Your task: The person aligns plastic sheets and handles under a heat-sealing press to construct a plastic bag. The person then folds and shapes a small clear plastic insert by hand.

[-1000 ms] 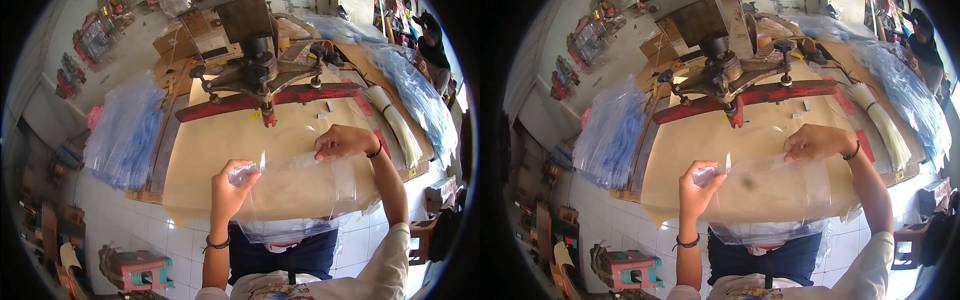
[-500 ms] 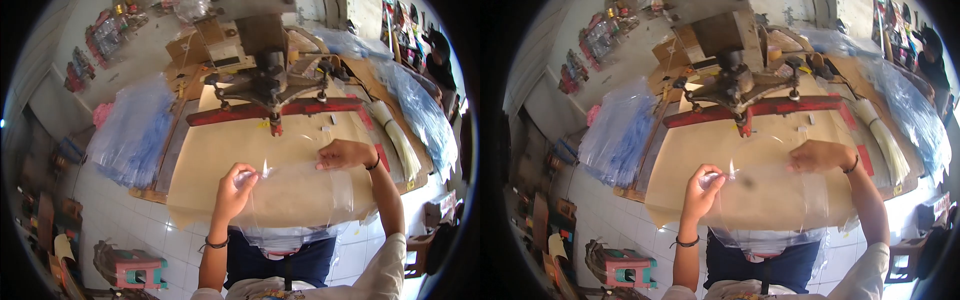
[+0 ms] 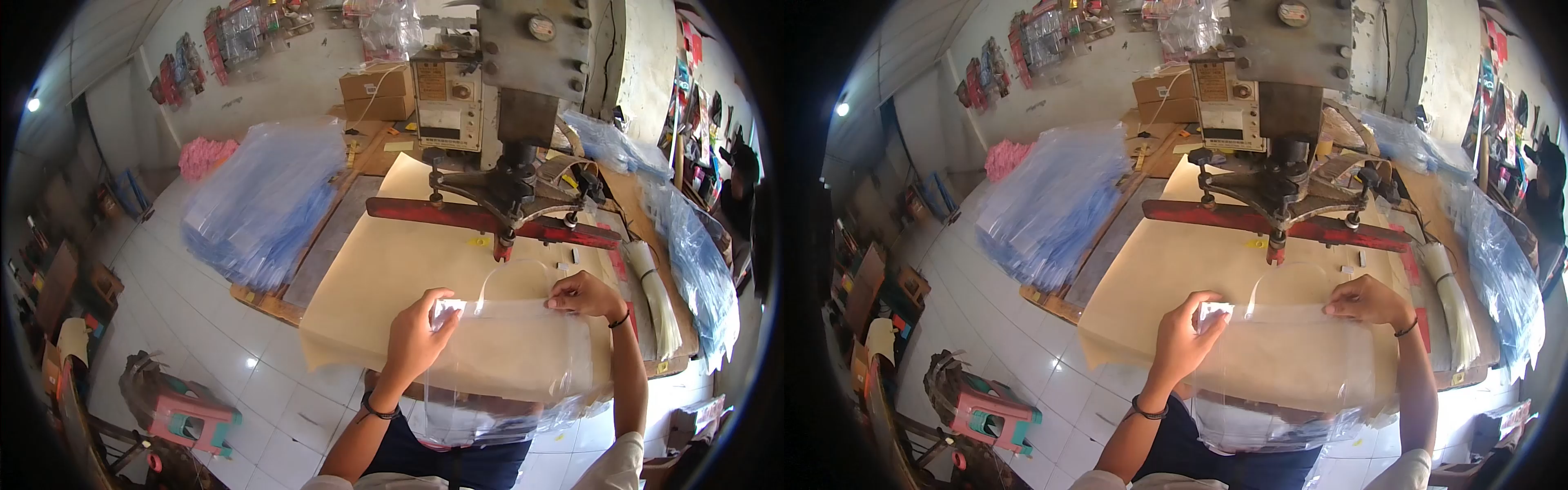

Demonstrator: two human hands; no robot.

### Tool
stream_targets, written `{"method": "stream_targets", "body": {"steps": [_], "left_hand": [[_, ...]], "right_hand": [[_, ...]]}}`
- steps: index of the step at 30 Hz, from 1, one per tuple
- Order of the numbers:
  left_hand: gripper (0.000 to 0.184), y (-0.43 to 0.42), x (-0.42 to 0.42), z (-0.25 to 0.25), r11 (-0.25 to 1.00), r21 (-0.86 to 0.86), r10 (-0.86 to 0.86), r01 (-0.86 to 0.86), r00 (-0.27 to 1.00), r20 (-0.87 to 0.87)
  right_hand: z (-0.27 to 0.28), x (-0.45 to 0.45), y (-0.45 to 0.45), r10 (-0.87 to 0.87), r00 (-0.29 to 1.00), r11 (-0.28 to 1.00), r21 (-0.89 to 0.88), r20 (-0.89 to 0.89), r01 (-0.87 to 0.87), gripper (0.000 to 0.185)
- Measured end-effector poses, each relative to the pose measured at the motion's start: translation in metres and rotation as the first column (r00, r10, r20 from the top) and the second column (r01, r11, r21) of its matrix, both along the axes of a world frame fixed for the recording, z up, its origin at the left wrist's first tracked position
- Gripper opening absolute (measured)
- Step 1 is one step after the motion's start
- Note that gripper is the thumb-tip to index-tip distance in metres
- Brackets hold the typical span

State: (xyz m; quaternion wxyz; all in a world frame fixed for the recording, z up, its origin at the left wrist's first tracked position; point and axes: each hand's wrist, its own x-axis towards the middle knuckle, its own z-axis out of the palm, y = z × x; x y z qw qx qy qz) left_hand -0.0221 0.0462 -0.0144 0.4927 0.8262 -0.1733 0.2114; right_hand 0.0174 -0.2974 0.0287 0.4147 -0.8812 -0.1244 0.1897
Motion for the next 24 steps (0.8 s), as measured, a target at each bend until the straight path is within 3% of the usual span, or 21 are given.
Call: {"method": "stream_targets", "body": {"steps": [2,7,11,15,19,23,24], "left_hand": [[0.029,0.002,-0.002,-0.001,0.997,0.029,0.070,-0.068,0.996,-0.056],[0.025,0.003,0.005,-0.014,0.994,0.056,0.090,-0.098,0.988,0.124],[0.020,0.005,0.005,-0.015,0.986,0.139,0.075,-0.090,0.991,0.111],[0.018,0.005,0.006,-0.013,0.989,0.142,0.032,-0.047,0.994,0.102],[0.019,0.008,0.010,-0.014,0.996,0.083,0.027,-0.031,0.999,0.045],[0.023,0.007,0.012,-0.019,0.996,0.087,-0.013,0.009,0.999,0.044],[0.024,0.007,0.009,-0.017,0.984,0.178,-0.033,0.018,0.996,0.079]], "right_hand": [[-0.002,0.003,-0.001,-0.034,0.999,0.999,0.018,0.035,0.033,0.028],[-0.018,0.009,-0.006,-0.060,0.980,0.998,0.043,0.189,0.053,0.024],[-0.017,0.011,-0.001,-0.053,0.990,0.998,-0.038,0.127,0.059,0.024],[0.012,0.034,0.010,0.124,0.986,0.958,-0.247,-0.108,-0.148,0.026],[0.021,0.053,0.032,0.285,0.903,0.892,-0.256,-0.322,-0.373,0.029],[0.011,0.054,0.026,0.323,0.917,0.906,-0.201,-0.235,-0.371,0.032],[0.009,0.048,0.021,0.312,0.928,0.926,-0.154,-0.206,-0.345,0.030]]}}
